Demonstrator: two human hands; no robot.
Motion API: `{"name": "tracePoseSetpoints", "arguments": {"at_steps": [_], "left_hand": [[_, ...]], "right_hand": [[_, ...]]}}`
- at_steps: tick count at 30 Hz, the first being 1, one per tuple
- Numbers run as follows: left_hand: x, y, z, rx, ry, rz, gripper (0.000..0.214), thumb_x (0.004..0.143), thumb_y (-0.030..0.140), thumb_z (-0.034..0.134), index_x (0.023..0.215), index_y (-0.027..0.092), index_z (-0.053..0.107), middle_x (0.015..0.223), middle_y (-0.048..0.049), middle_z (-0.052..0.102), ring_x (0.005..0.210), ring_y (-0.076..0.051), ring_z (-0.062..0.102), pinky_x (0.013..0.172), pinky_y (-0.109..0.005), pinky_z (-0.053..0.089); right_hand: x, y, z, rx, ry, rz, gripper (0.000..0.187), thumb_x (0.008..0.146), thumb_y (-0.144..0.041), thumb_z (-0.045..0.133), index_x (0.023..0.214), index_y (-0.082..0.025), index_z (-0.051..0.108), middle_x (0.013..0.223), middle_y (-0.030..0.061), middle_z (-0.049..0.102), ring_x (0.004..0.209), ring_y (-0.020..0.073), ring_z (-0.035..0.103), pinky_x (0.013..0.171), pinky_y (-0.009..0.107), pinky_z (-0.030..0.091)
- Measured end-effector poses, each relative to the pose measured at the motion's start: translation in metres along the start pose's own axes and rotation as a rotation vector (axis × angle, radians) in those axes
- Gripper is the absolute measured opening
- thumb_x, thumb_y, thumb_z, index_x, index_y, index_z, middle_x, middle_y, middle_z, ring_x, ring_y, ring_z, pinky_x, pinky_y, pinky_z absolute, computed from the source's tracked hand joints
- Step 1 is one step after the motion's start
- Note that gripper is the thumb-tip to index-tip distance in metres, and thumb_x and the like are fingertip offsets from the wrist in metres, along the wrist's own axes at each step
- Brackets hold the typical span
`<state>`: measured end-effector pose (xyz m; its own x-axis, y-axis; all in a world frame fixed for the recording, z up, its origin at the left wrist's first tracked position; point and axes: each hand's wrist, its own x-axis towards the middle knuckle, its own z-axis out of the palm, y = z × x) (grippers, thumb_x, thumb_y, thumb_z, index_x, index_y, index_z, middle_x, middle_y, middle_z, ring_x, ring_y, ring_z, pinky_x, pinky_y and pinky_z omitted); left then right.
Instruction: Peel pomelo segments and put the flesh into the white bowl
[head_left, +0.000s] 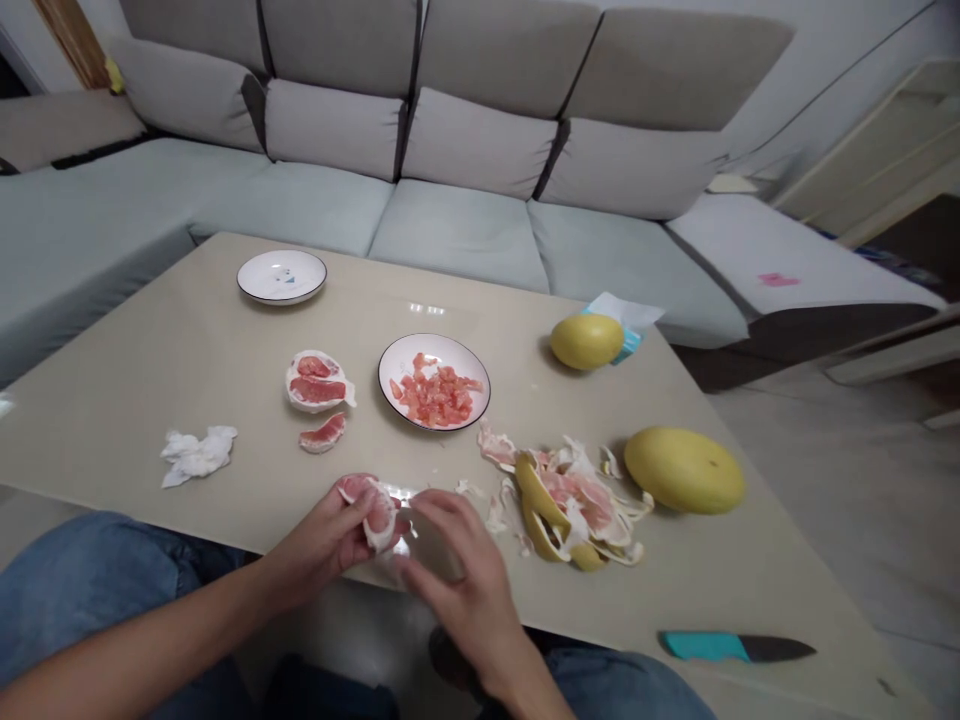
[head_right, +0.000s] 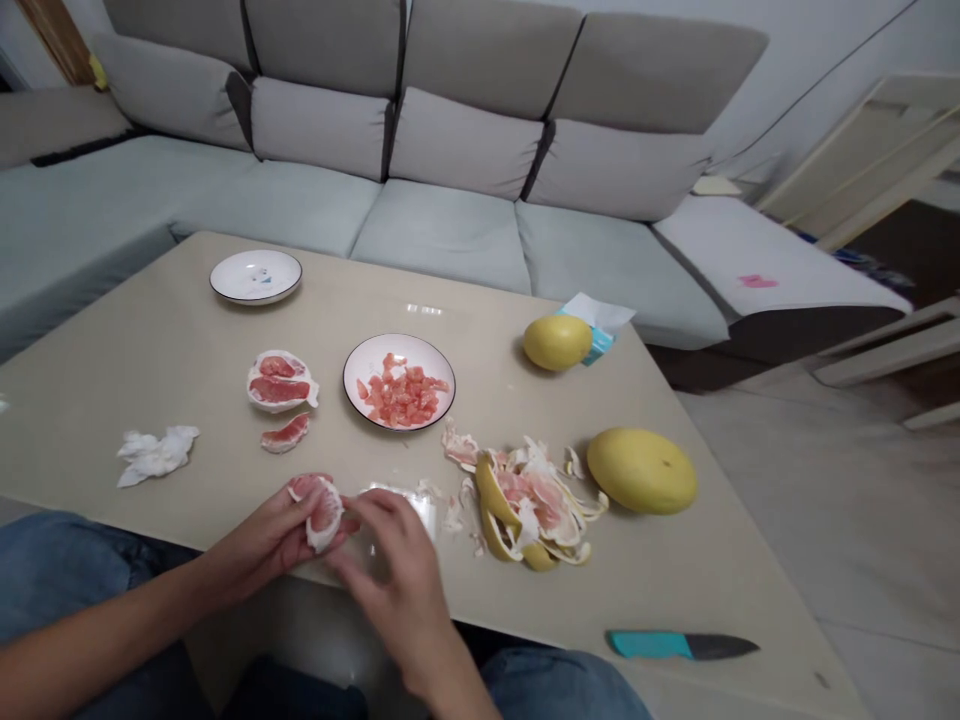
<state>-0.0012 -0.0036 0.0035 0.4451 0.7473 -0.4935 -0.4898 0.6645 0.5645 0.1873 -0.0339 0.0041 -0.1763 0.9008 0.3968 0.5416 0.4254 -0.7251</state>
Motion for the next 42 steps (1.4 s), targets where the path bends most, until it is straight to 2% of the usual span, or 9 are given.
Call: {"name": "tracePoseSetpoints", "arguments": {"at_steps": [1,3,7,13,17,20,26,36,42], "left_hand": [[-0.001,0.0,0.001,0.003,-0.013,-0.001,0.023,0.09,0.031,0.061,0.11,0.022,0.053,0.096,-0.0036,0.066,0.089,-0.016,0.069,0.082,-0.03,0.054],[-0.003,0.001,0.003,0.04,-0.051,-0.007,0.028,0.09,0.031,0.061,0.116,0.023,0.052,0.103,-0.0047,0.065,0.092,-0.016,0.067,0.082,-0.029,0.053],[-0.006,0.004,0.003,0.174,-0.081,0.017,0.043,0.084,0.022,0.068,0.122,0.025,0.05,0.123,-0.0075,0.059,0.109,-0.021,0.061,0.09,-0.034,0.051],[-0.001,0.002,0.001,0.321,-0.005,0.237,0.044,0.073,0.021,0.078,0.108,0.022,0.052,0.102,-0.0052,0.064,0.084,-0.018,0.066,0.073,-0.03,0.054],[0.001,-0.002,0.002,0.332,-0.003,0.303,0.046,0.065,0.018,0.084,0.1,0.02,0.056,0.091,-0.0037,0.067,0.08,-0.018,0.066,0.075,-0.031,0.053],[0.0,-0.001,0.002,0.347,0.002,0.294,0.046,0.064,0.019,0.084,0.101,0.02,0.057,0.09,-0.0048,0.068,0.081,-0.019,0.067,0.075,-0.031,0.052],[-0.003,0.005,0.004,0.317,0.01,0.239,0.047,0.067,0.022,0.083,0.105,0.019,0.056,0.098,-0.0081,0.068,0.088,-0.023,0.066,0.078,-0.034,0.052],[-0.002,-0.003,0.002,0.262,0.031,0.244,0.046,0.066,0.019,0.083,0.103,0.02,0.055,0.098,-0.0067,0.068,0.092,-0.023,0.066,0.081,-0.034,0.053],[-0.009,-0.011,0.009,0.077,-0.003,0.054,0.032,0.079,0.022,0.074,0.105,0.021,0.054,0.106,-0.0051,0.064,0.093,-0.018,0.066,0.083,-0.031,0.054]], "right_hand": [[-0.002,-0.006,0.006,0.043,-0.051,-0.013,0.041,0.082,-0.024,0.07,0.121,-0.025,0.059,0.117,0.0089,0.061,0.106,0.0226,0.06,0.088,0.034,0.052],[-0.005,-0.013,0.012,0.094,-0.041,-0.015,0.033,0.084,-0.017,0.065,0.116,-0.026,0.062,0.111,0.0079,0.064,0.102,0.0209,0.062,0.086,0.033,0.053],[-0.003,-0.014,0.005,0.155,-0.002,0.058,0.021,0.087,-0.013,0.059,0.104,-0.024,0.066,0.098,0.0067,0.068,0.092,0.0196,0.065,0.08,0.031,0.054],[-0.004,-0.015,-0.002,0.106,-0.012,0.081,0.02,0.086,-0.013,0.058,0.101,-0.021,0.069,0.082,0.0051,0.071,0.071,0.0169,0.066,0.065,0.027,0.053],[-0.009,-0.016,0.001,0.062,-0.024,0.145,0.016,0.084,-0.014,0.057,0.088,-0.02,0.071,0.066,0.0022,0.067,0.057,0.0147,0.061,0.056,0.024,0.049],[-0.007,-0.016,0.0,0.09,-0.024,0.203,0.016,0.082,-0.015,0.057,0.082,-0.019,0.073,0.064,0.0023,0.067,0.057,0.0145,0.061,0.054,0.023,0.048],[0.0,-0.018,-0.01,0.278,-0.082,0.28,0.017,0.082,-0.016,0.062,0.092,-0.019,0.075,0.073,0.0027,0.073,0.058,0.0133,0.065,0.054,0.021,0.051],[-0.008,-0.019,0.003,-0.037,0.055,0.176,0.012,0.078,-0.012,0.056,0.071,-0.019,0.063,0.058,-0.0011,0.061,0.049,0.0119,0.056,0.049,0.021,0.044],[-0.006,-0.023,0.008,-0.069,0.186,0.147,0.014,0.075,-0.01,0.053,0.067,-0.02,0.058,0.055,-0.0031,0.055,0.048,0.0107,0.052,0.049,0.021,0.042]]}}
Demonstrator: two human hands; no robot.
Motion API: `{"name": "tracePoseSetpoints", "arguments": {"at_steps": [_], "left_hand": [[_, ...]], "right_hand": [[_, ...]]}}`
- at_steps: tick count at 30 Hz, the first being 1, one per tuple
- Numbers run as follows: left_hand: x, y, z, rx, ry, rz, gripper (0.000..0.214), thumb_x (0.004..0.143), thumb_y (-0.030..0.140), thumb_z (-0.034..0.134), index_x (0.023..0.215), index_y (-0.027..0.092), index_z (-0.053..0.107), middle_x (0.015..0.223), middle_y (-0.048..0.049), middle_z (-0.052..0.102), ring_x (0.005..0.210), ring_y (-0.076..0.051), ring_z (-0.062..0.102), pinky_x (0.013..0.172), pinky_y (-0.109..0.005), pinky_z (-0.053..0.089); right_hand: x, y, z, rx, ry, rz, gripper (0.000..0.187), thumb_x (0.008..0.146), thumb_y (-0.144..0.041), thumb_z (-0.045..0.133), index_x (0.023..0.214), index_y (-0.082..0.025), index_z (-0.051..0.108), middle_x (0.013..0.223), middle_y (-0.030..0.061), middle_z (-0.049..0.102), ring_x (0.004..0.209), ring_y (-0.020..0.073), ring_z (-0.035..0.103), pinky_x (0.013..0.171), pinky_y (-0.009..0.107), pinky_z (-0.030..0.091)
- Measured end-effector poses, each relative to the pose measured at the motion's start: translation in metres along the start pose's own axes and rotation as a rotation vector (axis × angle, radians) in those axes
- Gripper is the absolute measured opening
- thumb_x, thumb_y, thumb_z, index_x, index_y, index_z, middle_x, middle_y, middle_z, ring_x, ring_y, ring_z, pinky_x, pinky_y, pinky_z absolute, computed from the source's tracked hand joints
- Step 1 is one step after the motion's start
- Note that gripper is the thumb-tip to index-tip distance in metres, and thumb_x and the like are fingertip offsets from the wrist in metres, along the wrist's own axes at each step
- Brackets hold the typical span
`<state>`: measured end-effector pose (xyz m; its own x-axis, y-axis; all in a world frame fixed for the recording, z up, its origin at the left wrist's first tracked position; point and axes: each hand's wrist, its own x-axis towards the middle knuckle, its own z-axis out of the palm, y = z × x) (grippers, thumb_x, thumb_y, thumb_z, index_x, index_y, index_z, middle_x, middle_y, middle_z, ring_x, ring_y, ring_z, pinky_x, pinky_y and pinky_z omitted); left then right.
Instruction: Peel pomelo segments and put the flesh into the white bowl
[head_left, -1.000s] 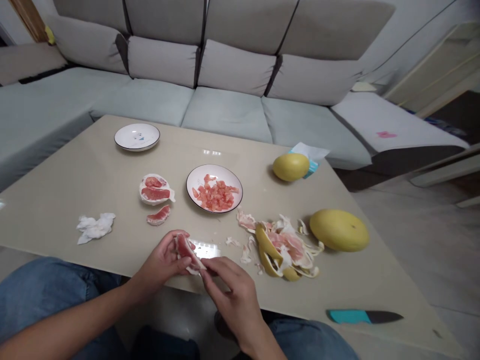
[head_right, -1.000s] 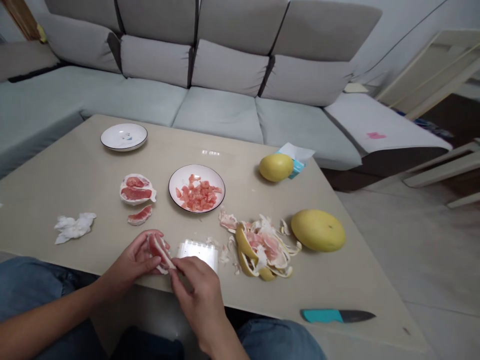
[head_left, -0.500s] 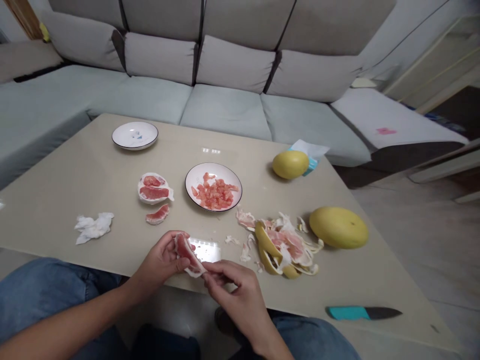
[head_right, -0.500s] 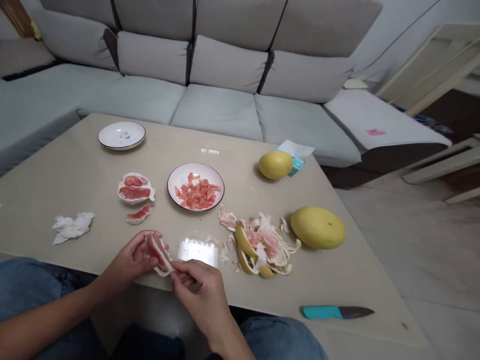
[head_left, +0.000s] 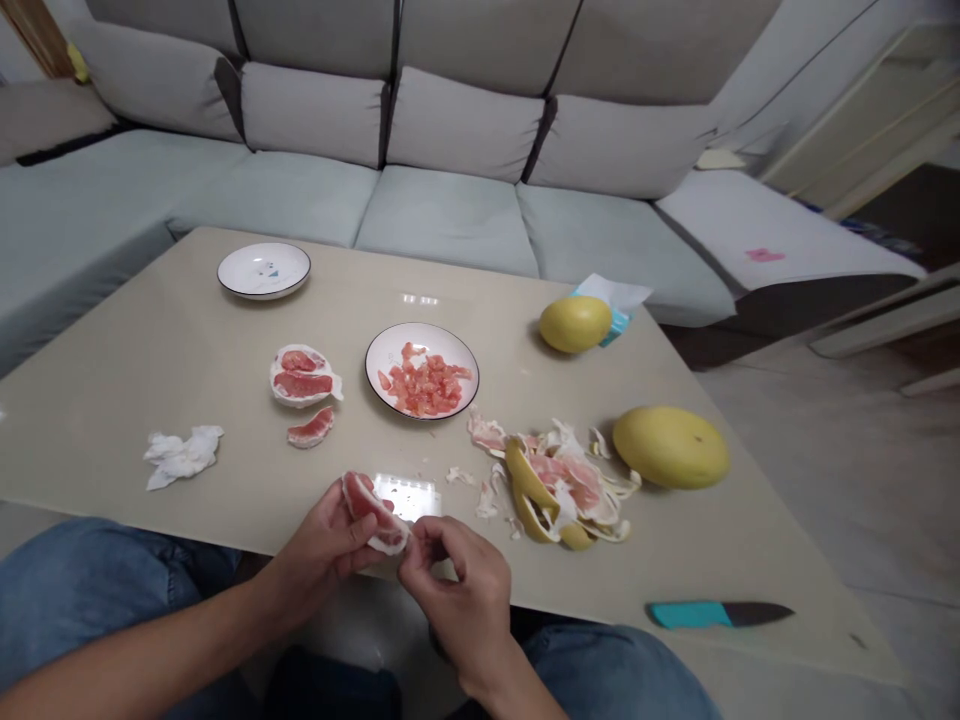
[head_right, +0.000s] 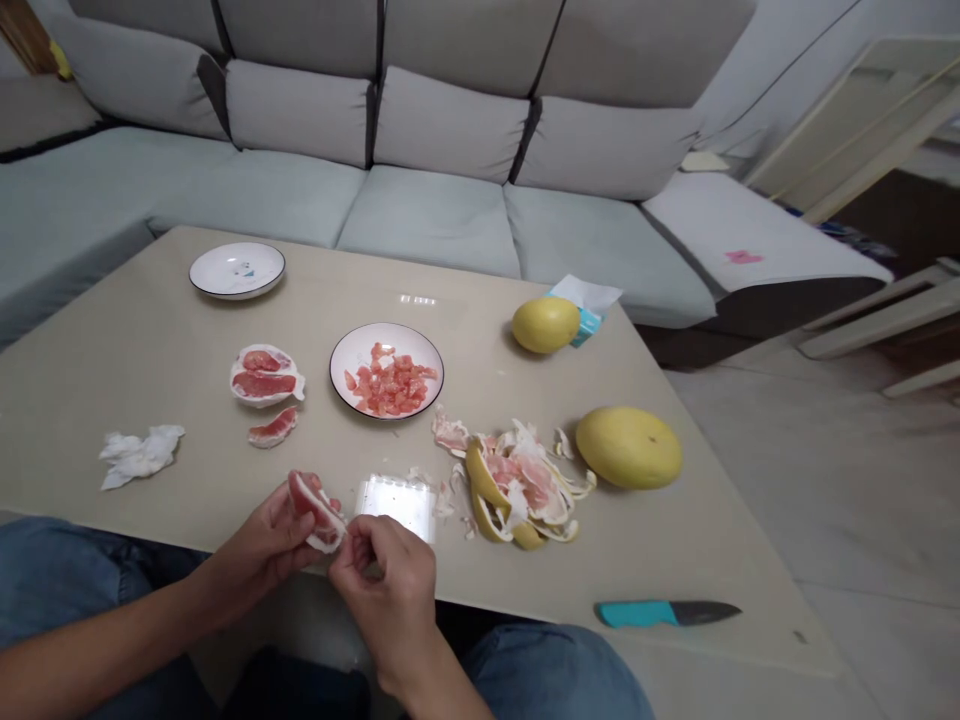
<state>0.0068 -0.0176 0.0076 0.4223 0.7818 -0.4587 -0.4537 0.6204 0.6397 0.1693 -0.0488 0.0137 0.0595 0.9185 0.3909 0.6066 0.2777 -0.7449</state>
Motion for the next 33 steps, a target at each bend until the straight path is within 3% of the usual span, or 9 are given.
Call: {"name": "tracePoseSetpoints", "arguments": {"at_steps": [8,18,23,28,33], "left_hand": [[-0.001,0.0,0.005,-0.165,-0.003,-0.02,0.032,0.08,0.018,0.073,0.103,0.022,0.05,0.1,-0.0037,0.066,0.091,-0.016,0.067,0.084,-0.028,0.053],[0.003,-0.005,0.002,-0.145,0.004,0.048,0.038,0.077,0.02,0.075,0.105,0.024,0.049,0.101,-0.0021,0.067,0.097,-0.018,0.068,0.09,-0.031,0.051],[-0.004,0.004,0.001,0.003,0.071,0.142,0.044,0.074,0.022,0.078,0.109,0.026,0.05,0.105,-0.0029,0.069,0.1,-0.022,0.068,0.089,-0.031,0.051],[-0.01,0.026,0.0,0.092,0.08,0.429,0.05,0.067,0.026,0.084,0.107,0.024,0.053,0.102,-0.005,0.072,0.104,-0.025,0.067,0.088,-0.03,0.05],[-0.004,0.025,0.001,0.152,0.093,0.345,0.045,0.072,0.021,0.08,0.105,0.025,0.05,0.105,-0.0046,0.073,0.099,-0.021,0.069,0.088,-0.029,0.049]], "right_hand": [[0.002,-0.002,0.002,0.106,-0.015,0.115,0.009,0.074,-0.014,0.058,0.068,-0.019,0.064,0.056,-0.0019,0.059,0.048,0.0112,0.054,0.048,0.02,0.045],[0.007,-0.006,0.007,0.47,-0.095,0.479,0.006,0.071,-0.02,0.061,0.066,-0.017,0.062,0.051,-0.0044,0.055,0.041,0.0068,0.043,0.04,0.017,0.038],[0.013,0.008,0.005,0.43,0.002,0.447,0.005,0.068,-0.017,0.061,0.064,-0.017,0.063,0.051,-0.0046,0.055,0.042,0.0075,0.046,0.042,0.018,0.041],[0.026,0.022,-0.011,0.478,0.005,0.458,0.011,0.076,-0.026,0.063,0.07,-0.017,0.065,0.055,-0.0004,0.063,0.047,0.0126,0.059,0.046,0.021,0.049],[0.023,0.011,-0.014,0.607,-0.068,0.359,0.013,0.084,-0.027,0.06,0.086,-0.018,0.069,0.066,0.0021,0.067,0.06,0.0148,0.065,0.058,0.025,0.055]]}}
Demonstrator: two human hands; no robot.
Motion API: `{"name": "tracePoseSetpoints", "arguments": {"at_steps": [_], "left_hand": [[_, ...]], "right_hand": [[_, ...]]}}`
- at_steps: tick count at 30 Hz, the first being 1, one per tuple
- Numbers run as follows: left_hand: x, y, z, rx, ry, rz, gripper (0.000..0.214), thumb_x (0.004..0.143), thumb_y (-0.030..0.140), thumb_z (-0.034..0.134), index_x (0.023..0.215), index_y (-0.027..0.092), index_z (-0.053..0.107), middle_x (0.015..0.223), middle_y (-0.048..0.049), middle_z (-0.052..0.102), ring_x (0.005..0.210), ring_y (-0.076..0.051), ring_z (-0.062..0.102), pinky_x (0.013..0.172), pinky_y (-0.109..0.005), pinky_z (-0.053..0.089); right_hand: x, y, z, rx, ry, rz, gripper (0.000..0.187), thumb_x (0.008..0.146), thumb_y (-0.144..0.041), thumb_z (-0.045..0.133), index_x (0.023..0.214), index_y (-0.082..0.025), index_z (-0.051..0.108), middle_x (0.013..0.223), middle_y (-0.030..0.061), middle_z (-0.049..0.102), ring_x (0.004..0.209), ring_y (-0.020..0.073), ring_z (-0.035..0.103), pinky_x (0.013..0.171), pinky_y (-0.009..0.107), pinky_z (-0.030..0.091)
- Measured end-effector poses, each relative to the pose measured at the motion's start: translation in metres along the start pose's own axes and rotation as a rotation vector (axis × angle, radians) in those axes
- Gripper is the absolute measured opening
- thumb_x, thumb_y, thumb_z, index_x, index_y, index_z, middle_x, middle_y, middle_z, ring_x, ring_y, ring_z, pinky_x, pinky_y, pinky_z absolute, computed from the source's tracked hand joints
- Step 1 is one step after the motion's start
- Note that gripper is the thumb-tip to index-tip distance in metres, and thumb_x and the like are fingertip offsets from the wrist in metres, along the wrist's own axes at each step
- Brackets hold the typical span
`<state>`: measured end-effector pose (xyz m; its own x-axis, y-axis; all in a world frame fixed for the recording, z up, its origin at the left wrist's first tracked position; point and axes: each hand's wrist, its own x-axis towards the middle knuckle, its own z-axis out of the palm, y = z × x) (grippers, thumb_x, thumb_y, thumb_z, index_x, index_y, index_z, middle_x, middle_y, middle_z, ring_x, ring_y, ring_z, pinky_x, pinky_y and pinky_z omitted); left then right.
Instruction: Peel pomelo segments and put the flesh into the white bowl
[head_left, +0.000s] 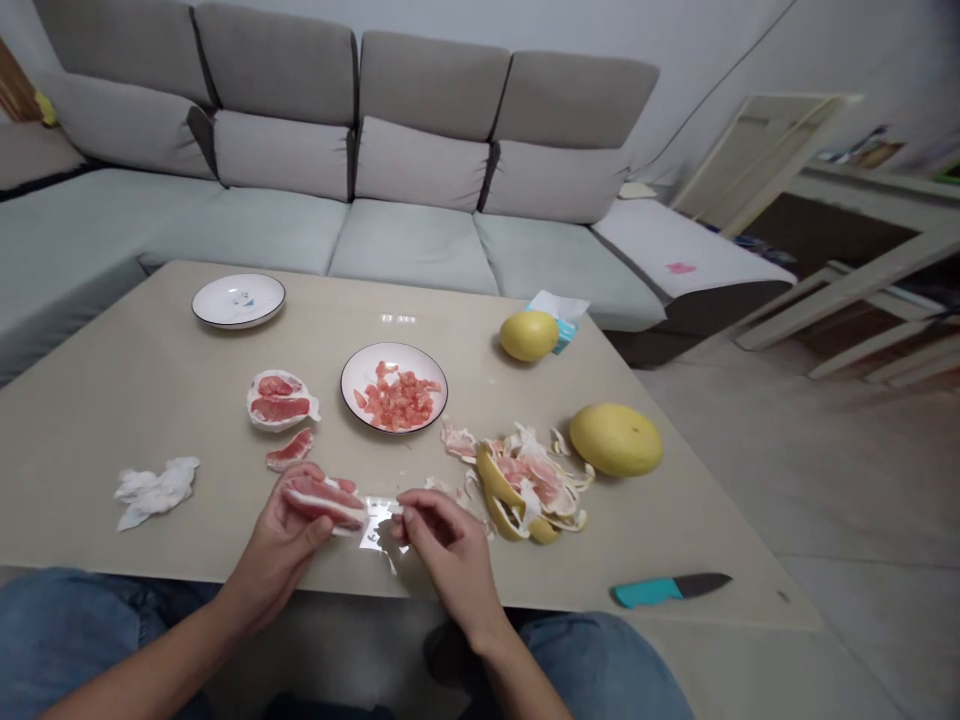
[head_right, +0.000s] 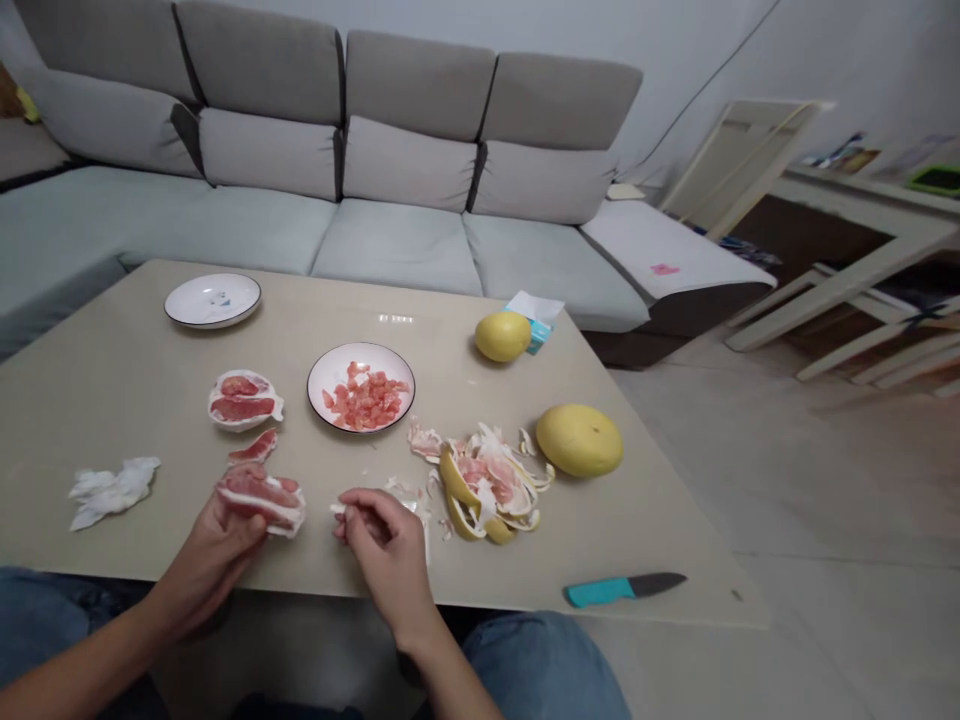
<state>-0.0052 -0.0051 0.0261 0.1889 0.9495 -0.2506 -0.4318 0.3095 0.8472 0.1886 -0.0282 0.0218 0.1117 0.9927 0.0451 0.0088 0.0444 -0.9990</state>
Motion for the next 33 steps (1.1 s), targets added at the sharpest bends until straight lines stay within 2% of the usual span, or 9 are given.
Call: {"name": "tracePoseSetpoints", "arguments": {"at_steps": [6,9,12,18,22,25,27,29,33], "left_hand": [[0.001,-0.009,0.0,0.249,-0.017,0.078,0.037,0.073,0.018,0.078,0.102,0.024,0.056,0.113,-0.0056,0.07,0.103,-0.022,0.067,0.092,-0.032,0.049],[0.002,-0.012,0.0,0.397,-0.043,0.181,0.023,0.071,0.018,0.079,0.089,0.02,0.064,0.11,-0.0077,0.07,0.11,-0.024,0.063,0.098,-0.033,0.047],[0.005,-0.016,0.0,0.444,-0.065,0.237,0.017,0.071,0.017,0.077,0.085,0.019,0.067,0.108,-0.0071,0.067,0.112,-0.024,0.062,0.099,-0.034,0.048],[0.005,-0.021,0.001,0.321,-0.054,0.094,0.018,0.071,0.015,0.076,0.082,0.019,0.062,0.112,-0.0032,0.06,0.102,-0.022,0.068,0.091,-0.034,0.055],[0.004,-0.018,0.004,0.305,-0.034,0.027,0.019,0.07,0.016,0.077,0.083,0.018,0.063,0.108,-0.0043,0.062,0.097,-0.023,0.07,0.09,-0.035,0.056],[0.005,-0.018,0.003,0.335,-0.056,0.026,0.025,0.072,0.018,0.076,0.095,0.021,0.067,0.11,-0.0054,0.061,0.098,-0.024,0.07,0.091,-0.036,0.056],[0.006,-0.019,0.001,0.394,-0.089,0.079,0.026,0.074,0.019,0.074,0.1,0.023,0.071,0.109,-0.0055,0.06,0.101,-0.024,0.068,0.092,-0.035,0.056],[0.006,-0.021,0.0,0.473,-0.119,0.146,0.025,0.075,0.02,0.074,0.099,0.024,0.074,0.105,-0.0057,0.059,0.102,-0.023,0.066,0.092,-0.032,0.057],[0.003,-0.026,-0.003,0.558,-0.141,0.179,0.026,0.077,0.021,0.072,0.103,0.027,0.075,0.106,-0.0067,0.058,0.105,-0.022,0.063,0.089,-0.031,0.058]], "right_hand": [[-0.013,0.002,0.01,-0.101,-0.037,-0.094,0.012,0.083,-0.02,0.06,0.09,-0.019,0.07,0.087,0.0062,0.066,0.068,0.0148,0.066,0.058,0.023,0.057],[-0.016,0.003,0.011,-0.17,-0.002,-0.162,0.016,0.081,-0.018,0.064,0.096,-0.02,0.069,0.087,0.0054,0.068,0.071,0.0151,0.067,0.06,0.023,0.058],[-0.018,0.003,0.01,-0.278,0.022,-0.244,0.016,0.083,-0.015,0.061,0.096,-0.02,0.07,0.085,0.0049,0.07,0.071,0.0149,0.067,0.063,0.024,0.057],[-0.005,0.01,-0.006,-0.353,0.116,-0.203,0.017,0.086,-0.014,0.052,0.087,-0.019,0.068,0.074,0.0029,0.067,0.058,0.0137,0.062,0.054,0.024,0.052],[0.007,0.014,-0.02,-0.493,0.148,-0.299,0.026,0.085,-0.01,0.046,0.089,-0.02,0.069,0.094,0.0083,0.067,0.084,0.0191,0.065,0.071,0.03,0.054],[0.005,0.011,-0.017,-0.476,0.05,-0.223,0.024,0.087,-0.016,0.054,0.106,-0.021,0.067,0.099,0.0084,0.067,0.081,0.0176,0.065,0.064,0.026,0.054],[-0.001,0.009,-0.01,-0.415,-0.045,-0.21,0.022,0.087,-0.019,0.06,0.107,-0.021,0.067,0.095,0.0064,0.069,0.074,0.0151,0.065,0.059,0.023,0.054],[-0.006,0.006,-0.004,-0.386,-0.083,-0.269,0.018,0.087,-0.018,0.061,0.102,-0.021,0.069,0.092,0.0056,0.071,0.074,0.0147,0.066,0.062,0.024,0.054],[-0.012,0.006,0.002,-0.426,-0.047,-0.395,0.018,0.089,-0.011,0.056,0.096,-0.019,0.07,0.084,0.0058,0.072,0.075,0.0159,0.066,0.068,0.026,0.052]]}}
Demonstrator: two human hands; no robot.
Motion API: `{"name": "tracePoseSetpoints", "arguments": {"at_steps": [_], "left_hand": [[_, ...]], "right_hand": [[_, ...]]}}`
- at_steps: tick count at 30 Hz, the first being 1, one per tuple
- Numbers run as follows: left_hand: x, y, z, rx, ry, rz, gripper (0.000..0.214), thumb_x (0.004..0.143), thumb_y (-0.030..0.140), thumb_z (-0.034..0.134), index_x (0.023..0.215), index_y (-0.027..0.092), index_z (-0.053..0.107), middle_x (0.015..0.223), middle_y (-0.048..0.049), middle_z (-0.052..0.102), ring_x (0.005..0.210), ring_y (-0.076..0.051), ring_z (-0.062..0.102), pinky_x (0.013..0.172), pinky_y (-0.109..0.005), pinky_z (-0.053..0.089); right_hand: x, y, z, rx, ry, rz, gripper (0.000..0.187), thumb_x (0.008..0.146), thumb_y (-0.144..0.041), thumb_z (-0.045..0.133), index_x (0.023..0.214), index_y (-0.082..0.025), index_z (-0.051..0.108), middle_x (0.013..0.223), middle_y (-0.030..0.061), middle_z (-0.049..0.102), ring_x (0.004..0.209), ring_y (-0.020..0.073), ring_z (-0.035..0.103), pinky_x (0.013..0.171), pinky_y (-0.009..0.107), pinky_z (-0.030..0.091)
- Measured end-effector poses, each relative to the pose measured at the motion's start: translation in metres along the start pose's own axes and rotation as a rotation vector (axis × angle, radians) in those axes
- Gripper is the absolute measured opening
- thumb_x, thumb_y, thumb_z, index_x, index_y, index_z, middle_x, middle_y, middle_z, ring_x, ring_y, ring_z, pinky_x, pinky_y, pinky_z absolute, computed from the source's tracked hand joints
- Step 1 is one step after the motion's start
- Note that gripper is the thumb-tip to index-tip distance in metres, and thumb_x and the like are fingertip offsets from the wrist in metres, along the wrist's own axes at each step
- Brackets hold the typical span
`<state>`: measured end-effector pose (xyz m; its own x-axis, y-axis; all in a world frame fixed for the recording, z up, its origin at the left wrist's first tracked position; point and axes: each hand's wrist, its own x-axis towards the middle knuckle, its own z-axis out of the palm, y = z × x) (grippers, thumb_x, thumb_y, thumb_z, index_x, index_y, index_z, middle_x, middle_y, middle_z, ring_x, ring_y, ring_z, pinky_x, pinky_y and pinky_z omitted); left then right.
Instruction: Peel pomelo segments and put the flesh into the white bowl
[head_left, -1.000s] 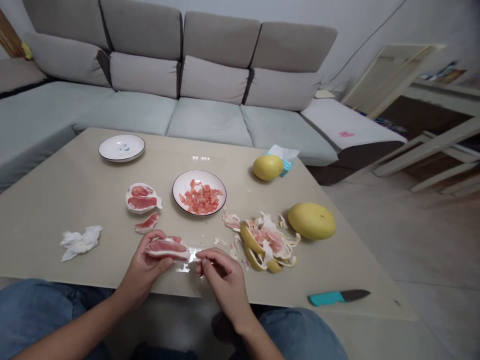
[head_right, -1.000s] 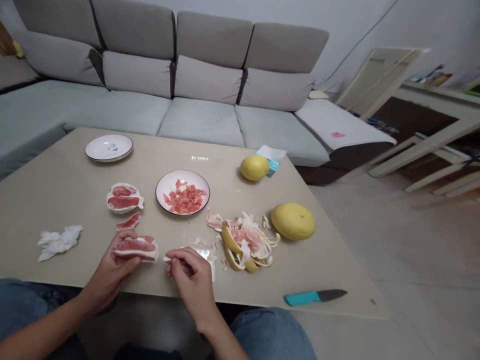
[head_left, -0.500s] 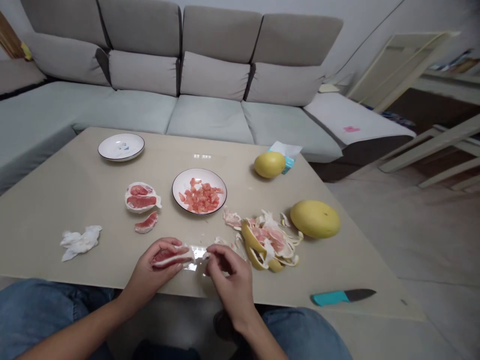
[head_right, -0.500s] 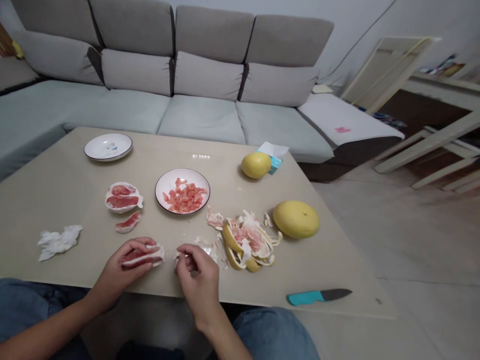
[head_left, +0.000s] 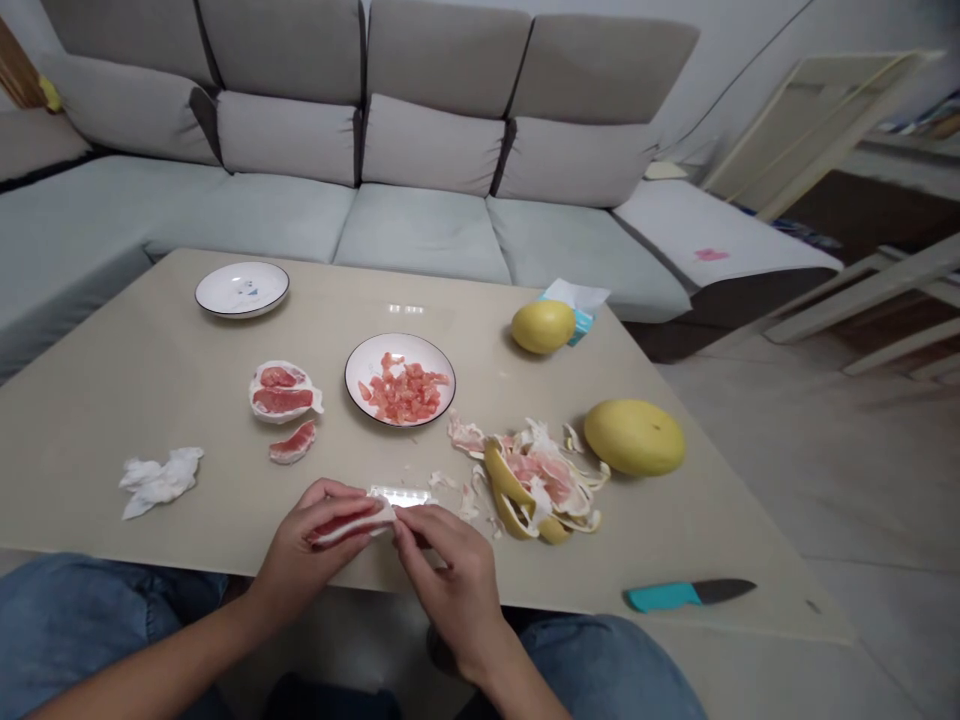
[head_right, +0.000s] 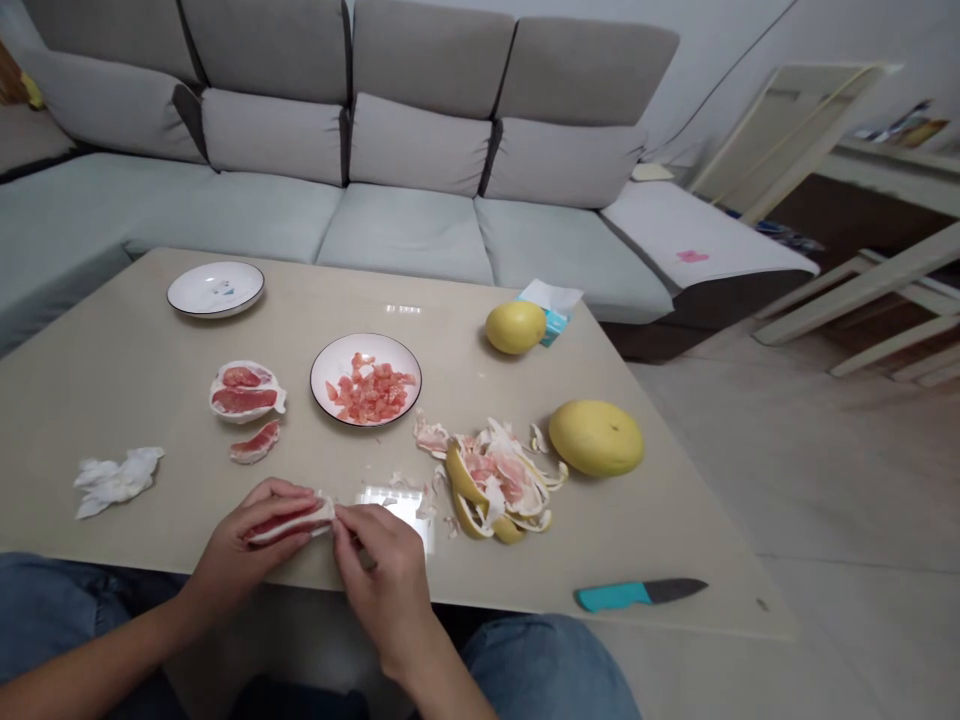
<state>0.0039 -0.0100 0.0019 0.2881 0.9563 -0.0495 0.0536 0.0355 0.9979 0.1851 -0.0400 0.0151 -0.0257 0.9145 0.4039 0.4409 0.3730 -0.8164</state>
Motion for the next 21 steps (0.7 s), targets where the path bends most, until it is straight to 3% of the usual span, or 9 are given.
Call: {"name": "tracePoseSetpoints", "arguments": {"at_steps": [4,9,14,17,21], "left_hand": [[-0.005,-0.005,0.003,0.066,-0.012,0.072,0.028,0.081,0.02,0.069,0.107,0.03,0.073,0.104,-0.0062,0.059,0.102,-0.021,0.063,0.091,-0.032,0.057],[-0.006,-0.007,0.005,0.039,-0.013,0.101,0.03,0.08,0.017,0.071,0.105,0.032,0.074,0.106,-0.0055,0.061,0.103,-0.02,0.063,0.089,-0.029,0.057],[-0.002,-0.001,0.001,0.042,-0.04,0.133,0.029,0.079,0.017,0.071,0.104,0.031,0.075,0.108,-0.0065,0.06,0.103,-0.02,0.063,0.087,-0.026,0.056],[0.0,0.002,-0.003,0.022,-0.035,0.111,0.025,0.079,0.019,0.071,0.102,0.029,0.075,0.115,-0.0074,0.056,0.106,-0.02,0.062,0.085,-0.025,0.056],[0.001,0.002,-0.007,0.028,-0.028,0.123,0.026,0.079,0.019,0.071,0.103,0.03,0.075,0.11,-0.0069,0.057,0.106,-0.02,0.061,0.088,-0.027,0.055]], "right_hand": [[-0.003,0.0,0.005,-0.065,0.07,0.068,0.015,0.084,-0.011,0.056,0.081,-0.017,0.069,0.067,0.0031,0.065,0.059,0.0141,0.059,0.057,0.025,0.048],[-0.002,-0.002,0.012,0.016,0.172,0.336,0.012,0.074,-0.015,0.058,0.063,-0.017,0.062,0.054,-0.0007,0.057,0.047,0.0113,0.053,0.048,0.022,0.044],[0.003,-0.001,0.005,0.35,0.002,0.563,0.015,0.077,-0.027,0.059,0.066,-0.017,0.059,0.05,-0.0028,0.055,0.042,0.0101,0.05,0.043,0.02,0.041],[0.004,-0.003,-0.001,0.38,-0.052,0.499,0.014,0.08,-0.029,0.062,0.082,-0.016,0.067,0.065,0.0021,0.065,0.053,0.013,0.061,0.05,0.022,0.049],[0.004,-0.005,-0.003,0.212,-0.037,0.274,0.019,0.083,-0.02,0.06,0.097,-0.019,0.072,0.091,0.0078,0.072,0.067,0.0146,0.067,0.056,0.022,0.054]]}}
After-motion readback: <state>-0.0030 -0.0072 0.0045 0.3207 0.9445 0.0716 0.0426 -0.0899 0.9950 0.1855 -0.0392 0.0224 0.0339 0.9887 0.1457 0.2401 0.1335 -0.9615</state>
